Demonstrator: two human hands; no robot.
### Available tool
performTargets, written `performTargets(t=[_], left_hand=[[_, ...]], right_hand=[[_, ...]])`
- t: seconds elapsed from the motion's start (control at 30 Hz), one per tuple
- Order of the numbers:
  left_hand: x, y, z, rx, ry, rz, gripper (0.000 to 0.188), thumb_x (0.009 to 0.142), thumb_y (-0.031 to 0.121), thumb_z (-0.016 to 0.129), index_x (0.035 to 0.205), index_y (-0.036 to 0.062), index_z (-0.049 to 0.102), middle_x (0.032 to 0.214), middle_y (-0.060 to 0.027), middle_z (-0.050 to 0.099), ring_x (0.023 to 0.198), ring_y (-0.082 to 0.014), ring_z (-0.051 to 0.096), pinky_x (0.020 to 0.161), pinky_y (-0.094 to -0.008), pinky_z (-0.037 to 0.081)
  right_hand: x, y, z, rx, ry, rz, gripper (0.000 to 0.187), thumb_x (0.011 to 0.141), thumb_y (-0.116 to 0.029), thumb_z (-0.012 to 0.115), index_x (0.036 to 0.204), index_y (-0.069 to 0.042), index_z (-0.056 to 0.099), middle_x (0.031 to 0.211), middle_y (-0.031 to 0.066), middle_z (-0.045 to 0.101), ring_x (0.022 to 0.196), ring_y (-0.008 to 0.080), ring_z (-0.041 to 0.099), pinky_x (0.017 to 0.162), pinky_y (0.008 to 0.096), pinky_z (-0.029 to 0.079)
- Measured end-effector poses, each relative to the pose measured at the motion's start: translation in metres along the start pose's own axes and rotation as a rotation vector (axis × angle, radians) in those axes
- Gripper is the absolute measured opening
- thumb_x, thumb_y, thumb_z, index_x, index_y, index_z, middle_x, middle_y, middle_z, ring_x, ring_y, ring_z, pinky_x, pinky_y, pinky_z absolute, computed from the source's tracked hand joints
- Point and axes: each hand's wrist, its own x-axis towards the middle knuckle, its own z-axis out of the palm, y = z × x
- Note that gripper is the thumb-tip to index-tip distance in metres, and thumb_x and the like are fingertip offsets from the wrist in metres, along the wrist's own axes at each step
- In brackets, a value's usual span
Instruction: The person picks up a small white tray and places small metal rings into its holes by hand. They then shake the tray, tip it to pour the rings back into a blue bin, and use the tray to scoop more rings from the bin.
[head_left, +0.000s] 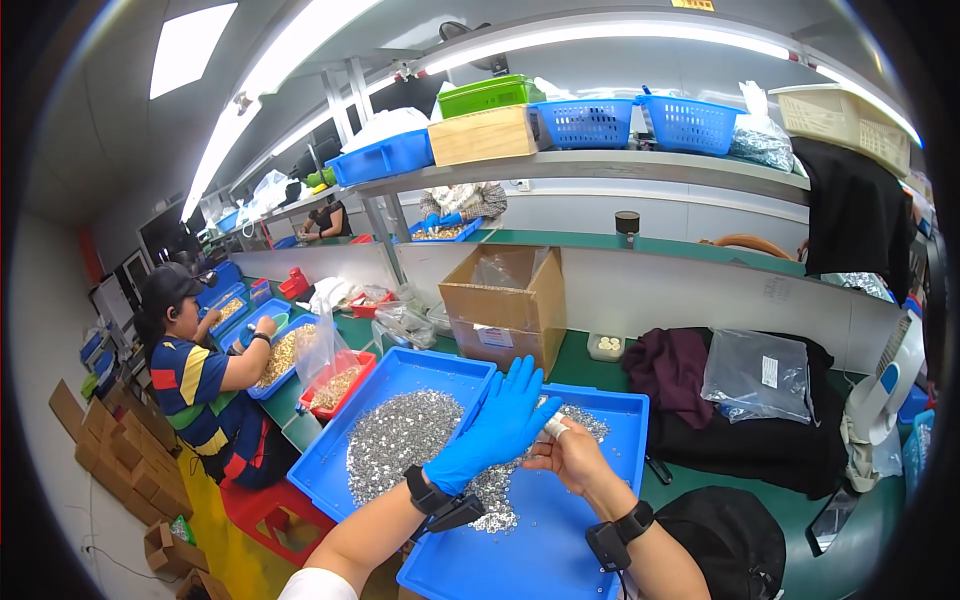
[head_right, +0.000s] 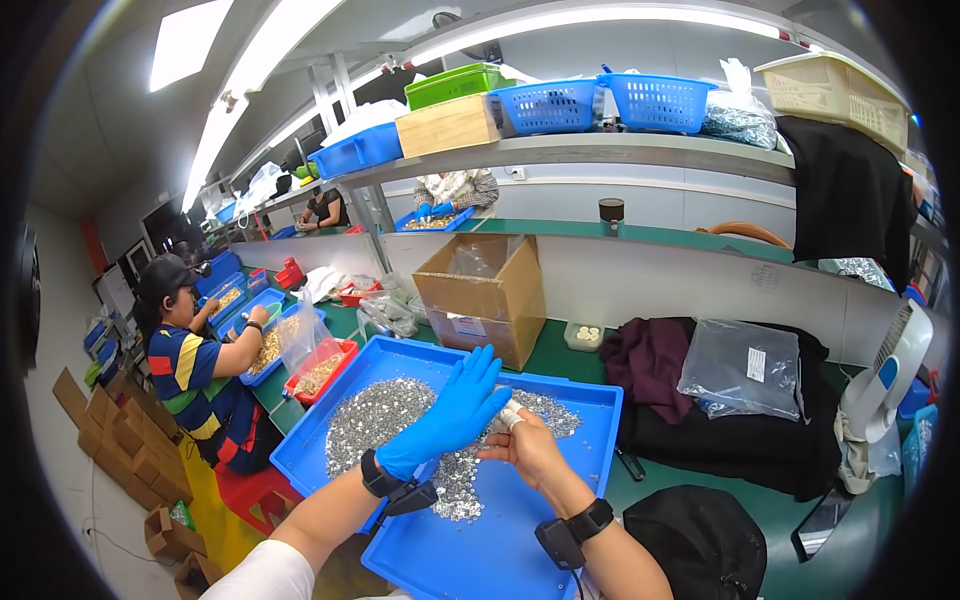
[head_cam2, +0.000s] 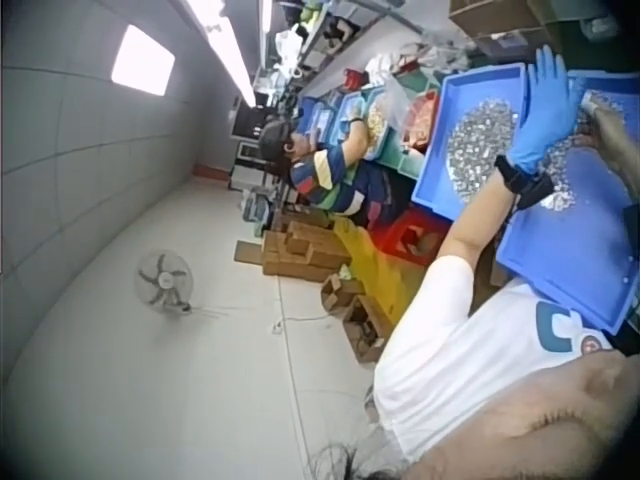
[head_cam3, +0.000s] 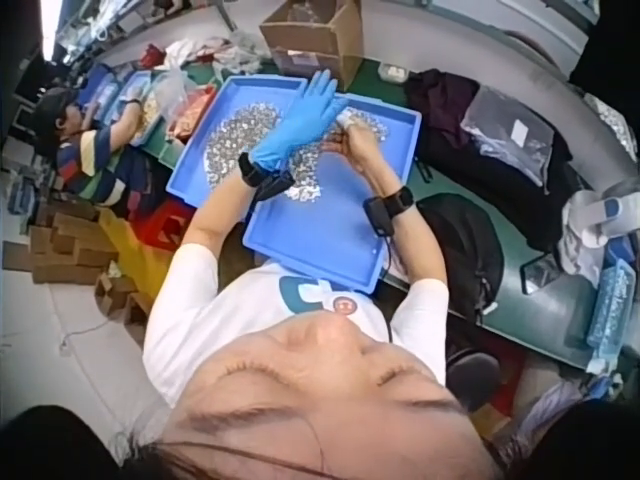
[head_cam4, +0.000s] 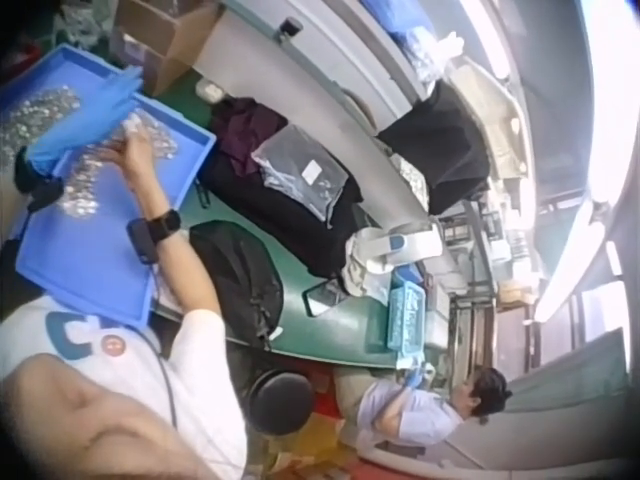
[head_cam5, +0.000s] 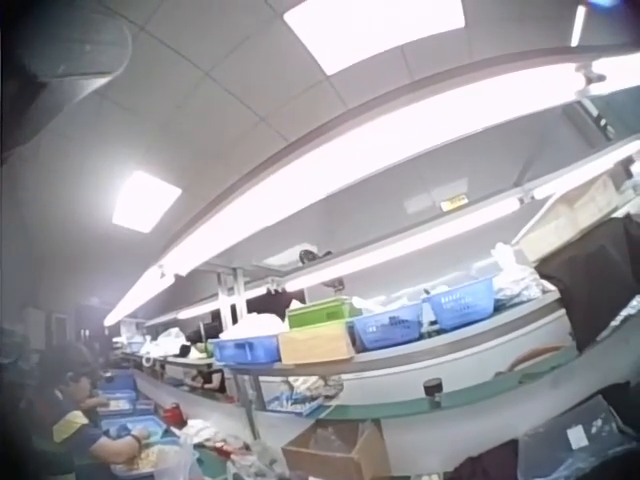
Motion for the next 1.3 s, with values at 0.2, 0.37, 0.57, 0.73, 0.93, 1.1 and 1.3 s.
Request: performTargets(t=[0.2, 0.37, 0.57, 0.73, 0.93, 1.1, 1.3], left_hand=[[0.009, 0.007, 0.007, 0.286, -0.149, 0.039, 0.055, 0.093, 0.035, 0.035, 0.130, -0.0071, 0.034, 0.139, -0.0263, 0.024, 0.131, -0.0379, 0.021, 0.107, -0.0469, 0.015], [0.009, -0.003, 0.012, 0.257, -0.128, 0.101, 0.058, 0.093, 0.037, 0.036, 0.129, -0.0084, 0.033, 0.136, -0.0281, 0.029, 0.128, -0.0407, 0.026, 0.104, -0.0486, 0.023], [0.007, 0.002, 0.008, -0.086, -0.139, -0.030, 0.053, 0.093, 0.031, 0.035, 0.130, -0.0074, 0.032, 0.136, -0.0265, 0.030, 0.127, -0.0387, 0.030, 0.103, -0.0425, 0.027], [0.006, 0.005, 0.004, -0.300, -0.146, -0.091, 0.051, 0.093, 0.028, 0.035, 0.133, -0.0040, 0.030, 0.135, -0.0238, 0.033, 0.124, -0.0338, 0.036, 0.101, -0.0379, 0.031], [0.004, 0.011, -0.003, -0.721, -0.217, -0.224, 0.050, 0.094, 0.027, 0.033, 0.134, -0.0018, 0.029, 0.132, -0.0181, 0.040, 0.114, -0.0252, 0.046, 0.097, -0.0325, 0.035], [-0.008, 0.016, 0.019, -1.268, -0.019, -0.249, 0.049, 0.094, 0.027, 0.033, 0.135, 0.0005, 0.030, 0.130, -0.0121, 0.041, 0.111, -0.0181, 0.045, 0.096, -0.0288, 0.034], [-0.026, -0.002, 0.053, -2.263, -0.097, 0.576, 0.048, 0.095, 0.027, 0.033, 0.137, 0.0037, 0.029, 0.132, -0.0135, 0.039, 0.116, -0.0204, 0.042, 0.099, -0.0306, 0.032]], right_hand=[[-0.005, -0.005, 0.007, -0.065, -0.020, 0.003, 0.027, 0.093, -0.012, 0.028, 0.111, -0.001, 0.044, 0.098, 0.0136, 0.058, 0.083, 0.0239, 0.061, 0.069, 0.0358, 0.055], [-0.005, -0.004, 0.008, -0.041, -0.018, -0.026, 0.026, 0.092, -0.011, 0.029, 0.109, 0.000, 0.047, 0.097, 0.0140, 0.059, 0.083, 0.0252, 0.062, 0.071, 0.0357, 0.055], [-0.004, -0.011, -0.001, 0.035, -0.141, -0.027, 0.028, 0.094, -0.015, 0.033, 0.112, 0.001, 0.048, 0.096, 0.0135, 0.060, 0.081, 0.0239, 0.063, 0.071, 0.0339, 0.055], [-0.006, -0.008, 0.001, -0.060, -0.191, -0.162, 0.029, 0.093, -0.014, 0.042, 0.117, 0.000, 0.047, 0.096, 0.0117, 0.060, 0.080, 0.0211, 0.063, 0.070, 0.0307, 0.055], [-0.010, -0.006, 0.013, -0.174, -0.089, -0.222, 0.030, 0.091, -0.011, 0.048, 0.119, 0.000, 0.047, 0.092, 0.0090, 0.060, 0.081, 0.0185, 0.062, 0.071, 0.0281, 0.055], [-0.016, -0.007, 0.032, -0.749, 0.113, -0.391, 0.024, 0.090, -0.017, 0.049, 0.102, 0.002, 0.057, 0.089, 0.0153, 0.062, 0.076, 0.0256, 0.064, 0.063, 0.0323, 0.055], [-0.005, -0.018, 0.076, -2.001, 0.121, -0.460, 0.032, 0.086, -0.025, 0.051, 0.075, 0.001, 0.065, 0.084, 0.0229, 0.062, 0.074, 0.0348, 0.063, 0.060, 0.0408, 0.052]])
